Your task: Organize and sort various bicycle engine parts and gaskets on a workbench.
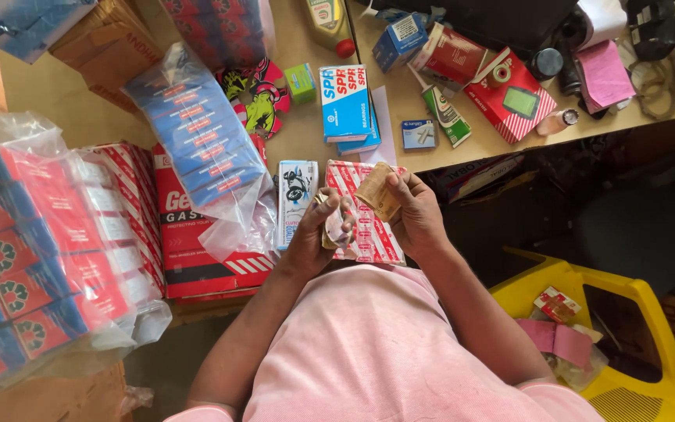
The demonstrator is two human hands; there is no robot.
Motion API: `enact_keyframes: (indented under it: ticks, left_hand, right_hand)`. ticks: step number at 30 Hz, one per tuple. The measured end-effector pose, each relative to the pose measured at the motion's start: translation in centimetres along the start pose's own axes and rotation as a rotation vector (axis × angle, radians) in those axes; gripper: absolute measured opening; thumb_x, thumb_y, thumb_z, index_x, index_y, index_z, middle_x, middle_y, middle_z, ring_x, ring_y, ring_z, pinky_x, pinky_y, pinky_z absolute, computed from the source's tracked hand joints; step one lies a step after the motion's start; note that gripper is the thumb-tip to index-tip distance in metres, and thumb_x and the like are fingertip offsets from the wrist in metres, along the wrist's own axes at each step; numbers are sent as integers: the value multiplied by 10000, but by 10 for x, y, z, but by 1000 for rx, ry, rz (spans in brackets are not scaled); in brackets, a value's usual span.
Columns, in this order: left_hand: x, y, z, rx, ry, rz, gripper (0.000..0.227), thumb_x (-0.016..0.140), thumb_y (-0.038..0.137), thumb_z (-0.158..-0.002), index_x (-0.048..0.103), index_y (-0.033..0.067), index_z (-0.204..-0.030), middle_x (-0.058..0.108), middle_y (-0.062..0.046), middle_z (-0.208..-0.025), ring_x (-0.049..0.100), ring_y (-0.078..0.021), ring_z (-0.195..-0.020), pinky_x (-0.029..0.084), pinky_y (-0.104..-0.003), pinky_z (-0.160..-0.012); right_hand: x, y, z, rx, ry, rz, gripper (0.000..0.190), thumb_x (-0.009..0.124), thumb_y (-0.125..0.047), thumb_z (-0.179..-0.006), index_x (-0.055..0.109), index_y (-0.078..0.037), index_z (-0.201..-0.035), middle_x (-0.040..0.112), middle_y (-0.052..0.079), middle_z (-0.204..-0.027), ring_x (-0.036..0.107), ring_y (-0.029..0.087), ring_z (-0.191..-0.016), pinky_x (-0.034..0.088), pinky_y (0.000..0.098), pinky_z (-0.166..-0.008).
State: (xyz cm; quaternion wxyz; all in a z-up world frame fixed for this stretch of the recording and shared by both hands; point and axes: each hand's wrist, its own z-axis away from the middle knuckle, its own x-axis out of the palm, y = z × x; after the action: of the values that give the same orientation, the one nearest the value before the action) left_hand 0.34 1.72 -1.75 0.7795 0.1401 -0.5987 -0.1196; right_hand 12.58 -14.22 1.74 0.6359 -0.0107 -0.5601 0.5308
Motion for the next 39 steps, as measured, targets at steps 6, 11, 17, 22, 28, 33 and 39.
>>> enact_keyframes:
  ticks: [6, 11, 17, 22, 28, 33, 39]
  left_hand:
    - [6, 4, 0, -50, -6, 156, 336, 599, 394, -1062, 575, 84, -1187, 627, -99, -1046, 661, -208, -831, 560, -355, -700]
    - [10, 10, 4, -58, 50, 177, 414, 578, 445, -1051, 582, 86, -1256, 667, -120, -1066, 702, -243, -857, 590, -400, -742]
    - [12, 15, 6, -48, 50, 183, 440, 583, 450, -1039, 566, 91, -1292, 674, -91, -1091, 707, -249, -897, 602, -438, -771]
    - [-1, 9, 5, -28, 20, 159, 398, 586, 390, -1044, 554, 100, -1314, 668, -107, -1128, 685, -239, -924, 597, -430, -788]
    - [3, 12, 4, -21, -21, 223, 406, 583, 400, -1038, 562, 88, -1296, 664, -114, -1123, 693, -258, -913, 592, -405, -724]
    - [-5, 11, -3, -23, -1, 163, 364, 601, 359, -1016, 567, 101, -1269, 659, -106, -1112, 693, -251, -884, 591, -394, -694]
    - [-27, 2, -12, -39, 61, 133, 322, 562, 300, -1001, 574, 77, -1233, 657, -133, -1091, 667, -245, -790, 560, -374, -602]
  right_hand:
    - [12, -9, 1, 26, 3, -1, 218, 731, -66, -956, 545, -43, -1068, 688, 118, -1060, 731, 224, -967, 630, 443, -869]
    - [22, -16, 4, 32, 5, 56, 411, 744, -9, -885, 533, -40, -1236, 665, 127, -1152, 720, 241, -1028, 630, 454, -877]
    - [19, -16, 4, 10, -68, 97, 457, 739, 28, -904, 538, -4, -1314, 656, 128, -1227, 697, 220, -1116, 589, 403, -990]
    - [20, -16, 1, -25, -27, 179, 483, 726, -19, -900, 541, 7, -1344, 682, 108, -1181, 702, 206, -1064, 595, 380, -939]
    - [11, -42, -15, -156, 45, 378, 441, 716, -69, -941, 555, 10, -1343, 685, 119, -1133, 695, 187, -1004, 594, 336, -863]
    - [18, -98, -48, -414, -43, 387, 358, 737, -90, -998, 567, 6, -1297, 637, 117, -1082, 662, 182, -926, 593, 326, -817]
    - [49, -155, -94, -592, 64, 268, 225, 697, -116, -1015, 529, -86, -1162, 634, 54, -1092, 704, 117, -941, 608, 244, -755]
